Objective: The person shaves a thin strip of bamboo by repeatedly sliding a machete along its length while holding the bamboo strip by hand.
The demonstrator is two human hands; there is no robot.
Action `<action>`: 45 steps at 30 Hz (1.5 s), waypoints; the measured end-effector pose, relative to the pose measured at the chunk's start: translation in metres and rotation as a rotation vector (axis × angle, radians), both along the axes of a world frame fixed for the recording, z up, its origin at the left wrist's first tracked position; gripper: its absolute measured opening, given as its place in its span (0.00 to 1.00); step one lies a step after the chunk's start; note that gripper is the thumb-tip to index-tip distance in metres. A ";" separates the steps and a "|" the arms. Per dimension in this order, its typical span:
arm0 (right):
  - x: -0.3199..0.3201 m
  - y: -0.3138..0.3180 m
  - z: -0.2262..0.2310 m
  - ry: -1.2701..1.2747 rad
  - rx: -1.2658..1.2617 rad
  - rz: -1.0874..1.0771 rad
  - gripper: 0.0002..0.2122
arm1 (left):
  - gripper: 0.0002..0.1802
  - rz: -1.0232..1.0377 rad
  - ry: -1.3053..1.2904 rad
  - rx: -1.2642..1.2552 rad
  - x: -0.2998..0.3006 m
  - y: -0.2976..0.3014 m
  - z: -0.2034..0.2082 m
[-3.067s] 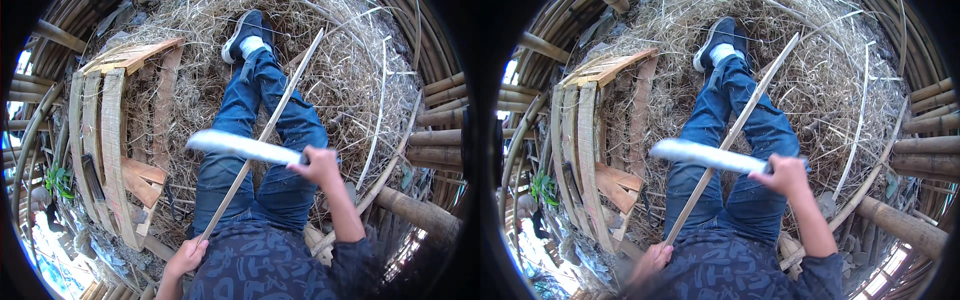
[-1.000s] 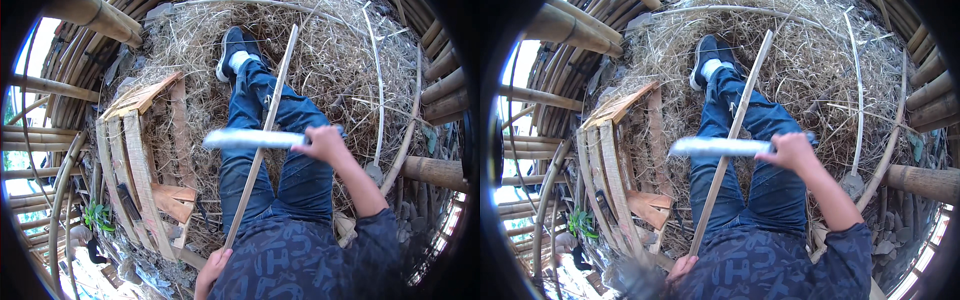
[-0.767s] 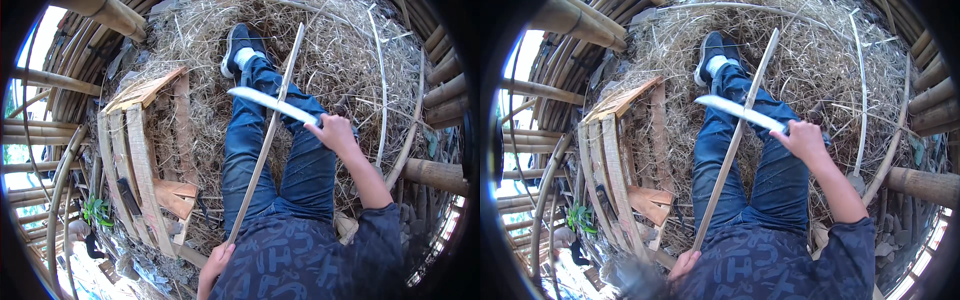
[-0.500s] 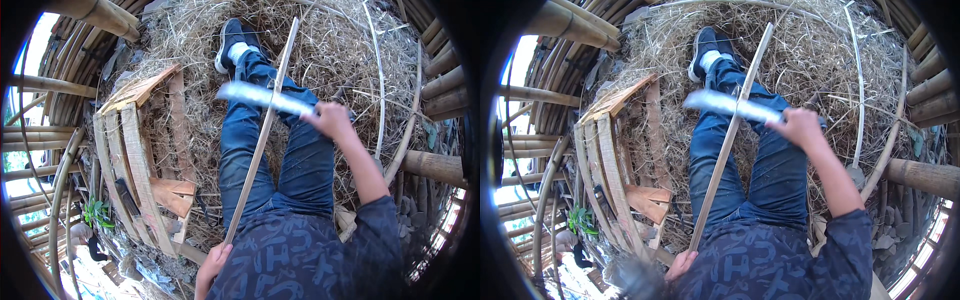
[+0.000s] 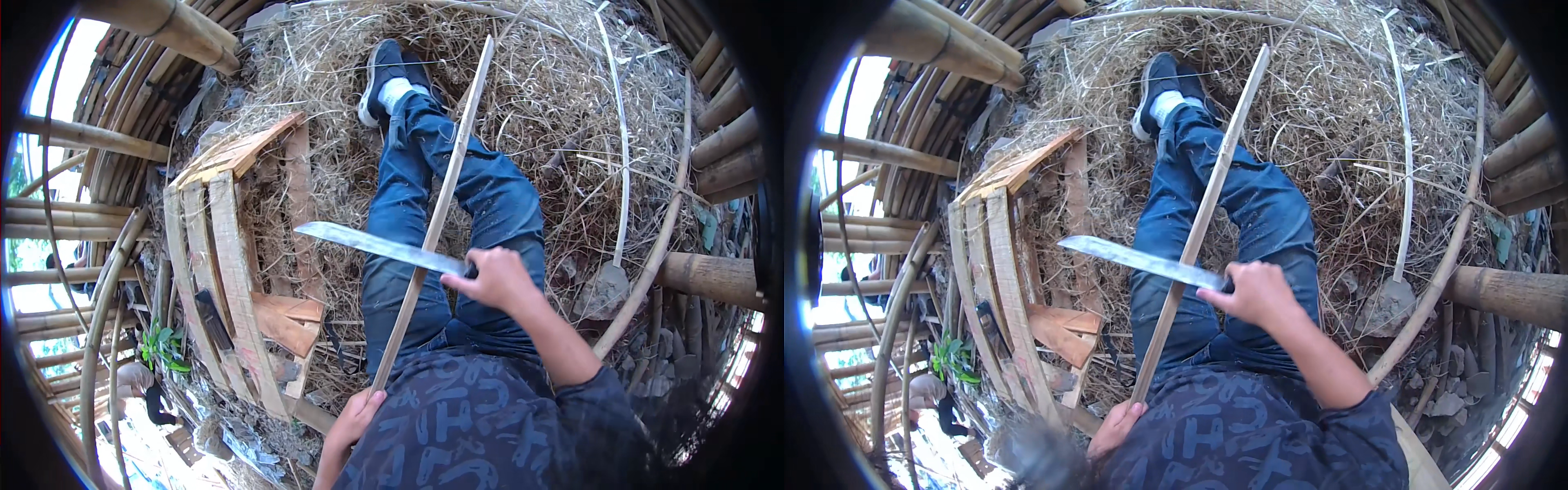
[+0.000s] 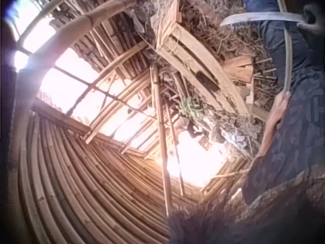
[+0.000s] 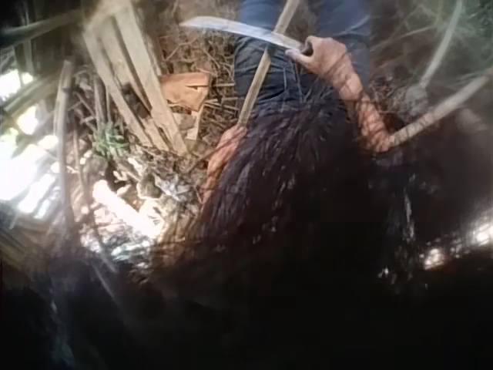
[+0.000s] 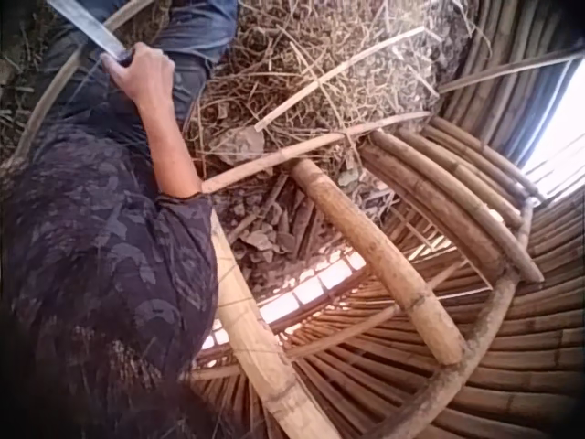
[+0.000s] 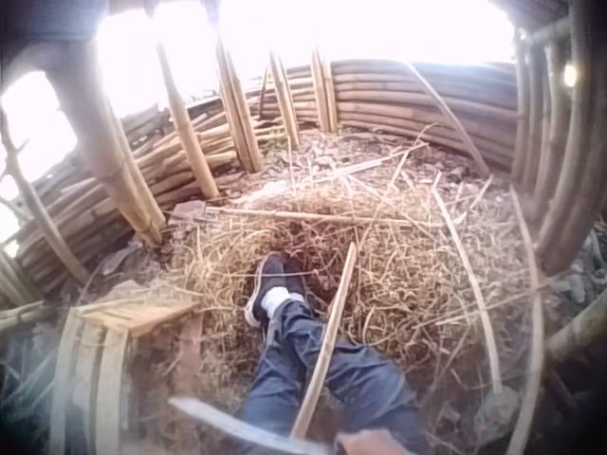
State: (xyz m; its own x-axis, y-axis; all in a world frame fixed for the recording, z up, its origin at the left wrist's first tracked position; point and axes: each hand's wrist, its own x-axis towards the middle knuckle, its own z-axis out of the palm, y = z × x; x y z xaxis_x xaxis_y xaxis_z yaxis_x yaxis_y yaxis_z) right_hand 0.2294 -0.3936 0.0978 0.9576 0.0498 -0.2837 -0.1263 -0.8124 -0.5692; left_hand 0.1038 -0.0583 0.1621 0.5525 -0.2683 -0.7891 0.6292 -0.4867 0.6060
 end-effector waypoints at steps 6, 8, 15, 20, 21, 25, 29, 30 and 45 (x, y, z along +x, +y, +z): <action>-0.028 0.035 0.017 0.063 0.112 0.237 0.15 | 0.15 0.093 0.153 -0.027 0.023 -0.014 0.007; -0.035 0.041 0.027 0.064 0.172 0.321 0.14 | 0.14 0.104 0.186 -0.094 0.025 -0.011 0.002; -0.047 0.040 0.035 0.041 0.469 0.259 0.18 | 0.13 0.101 0.197 -0.187 0.016 -0.022 0.008; -0.042 0.009 0.037 -0.158 0.260 0.103 0.17 | 0.14 0.000 -0.018 -0.106 0.006 -0.037 0.007; -0.039 0.005 0.038 -0.153 0.247 0.062 0.18 | 0.14 -0.018 -0.076 -0.083 0.003 -0.040 0.006; -0.018 -0.029 0.010 -0.151 0.281 -0.058 0.18 | 0.16 -0.070 -0.214 -0.022 -0.006 -0.046 0.003; 0.027 -0.066 -0.012 -0.010 0.397 -0.164 0.14 | 0.16 -0.103 -0.235 0.016 -0.009 -0.053 -0.005; 0.039 -0.076 -0.021 -0.011 0.361 -0.178 0.15 | 0.16 -0.110 -0.236 0.028 -0.009 -0.055 -0.007; 0.048 -0.074 -0.037 0.069 0.249 -0.318 0.12 | 0.14 -0.170 -0.343 0.277 -0.002 -0.083 0.020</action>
State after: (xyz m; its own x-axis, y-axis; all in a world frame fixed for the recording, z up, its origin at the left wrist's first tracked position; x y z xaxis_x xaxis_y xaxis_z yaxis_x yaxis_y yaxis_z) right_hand 0.2774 -0.4676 0.0604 0.9155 -0.1700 -0.3645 -0.3936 -0.5655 -0.7248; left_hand 0.1015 -0.1411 0.1819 0.7602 -0.1825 -0.6235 0.3130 -0.7381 0.5977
